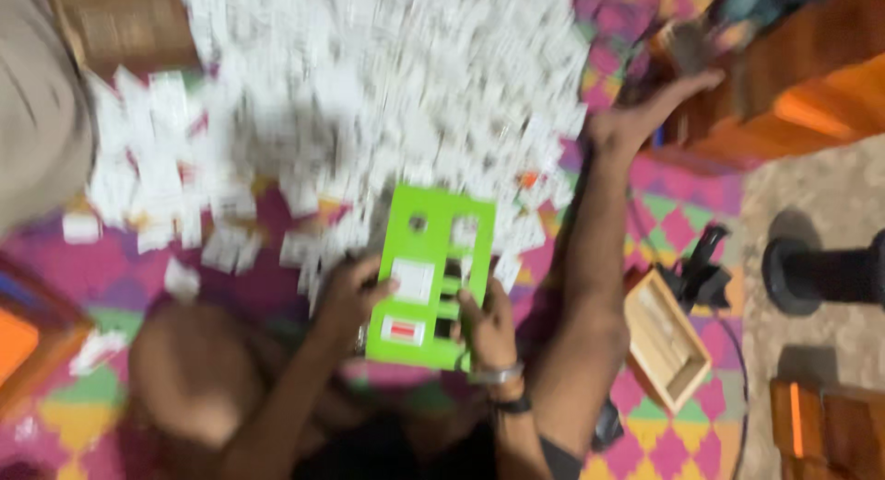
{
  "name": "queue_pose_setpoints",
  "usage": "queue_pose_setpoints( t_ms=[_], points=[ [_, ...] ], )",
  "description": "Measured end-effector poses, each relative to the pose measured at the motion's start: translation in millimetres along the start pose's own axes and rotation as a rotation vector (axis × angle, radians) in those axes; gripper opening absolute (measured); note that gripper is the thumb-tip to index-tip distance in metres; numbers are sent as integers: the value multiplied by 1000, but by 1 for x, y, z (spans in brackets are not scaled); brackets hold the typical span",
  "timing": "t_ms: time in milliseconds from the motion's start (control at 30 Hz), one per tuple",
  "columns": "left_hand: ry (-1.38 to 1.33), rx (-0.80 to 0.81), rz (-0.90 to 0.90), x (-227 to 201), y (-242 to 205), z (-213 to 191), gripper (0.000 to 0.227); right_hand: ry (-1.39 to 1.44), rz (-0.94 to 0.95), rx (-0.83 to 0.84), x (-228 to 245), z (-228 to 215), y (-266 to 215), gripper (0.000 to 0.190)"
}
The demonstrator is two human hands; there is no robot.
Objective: The person sits on a mat and assembles white electrical switch modules into a green plastic plate. They pick up each module, place it into a cutout, and secure it with screws from a wooden box using a screwdriver.
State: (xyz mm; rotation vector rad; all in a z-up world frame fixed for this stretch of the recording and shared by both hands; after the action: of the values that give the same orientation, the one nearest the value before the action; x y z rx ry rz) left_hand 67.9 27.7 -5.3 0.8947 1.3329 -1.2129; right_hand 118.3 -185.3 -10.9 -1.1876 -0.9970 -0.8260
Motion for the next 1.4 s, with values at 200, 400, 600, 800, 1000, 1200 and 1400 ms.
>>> queue_pose_setpoints(
  t_ms=[200,400,600,800,1000,1200,1400],
  points=[
    [-287,-67,-264,17,-8,6,38,97,43,43,2,4,-4,28],
    [-255,-19,-147,24,-6,1,38,67,56,16,-16,1,2,31],
    [-88,-75,-56,56,4,-13,38,123,45,54,-34,2,6,36],
    [225,19,-15,103,23,-27,38,207,6,153,-55,-8,20,35],
    [486,-136,472,69,5,-12,30,226,-23,155,-75,-21,26,38],
    [0,-166,82,64,-19,26,36,226,-67,210,-91,-39,47,31],
    [3,-239,131,36,-42,43,34,230,-67,216,-108,-46,47,24]
  ],
)
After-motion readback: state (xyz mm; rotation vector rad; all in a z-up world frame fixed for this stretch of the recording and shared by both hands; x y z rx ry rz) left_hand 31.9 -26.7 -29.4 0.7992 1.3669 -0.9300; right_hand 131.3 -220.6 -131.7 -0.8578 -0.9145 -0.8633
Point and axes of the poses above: each hand's wrist, its own y-axis towards the middle knuckle, its own z-axis out of the palm, x = y × z, the point moved 7 cm from there along y, towards the middle knuckle, and after that the axes turned 2 degrees about -y, right-handed, at the moved point
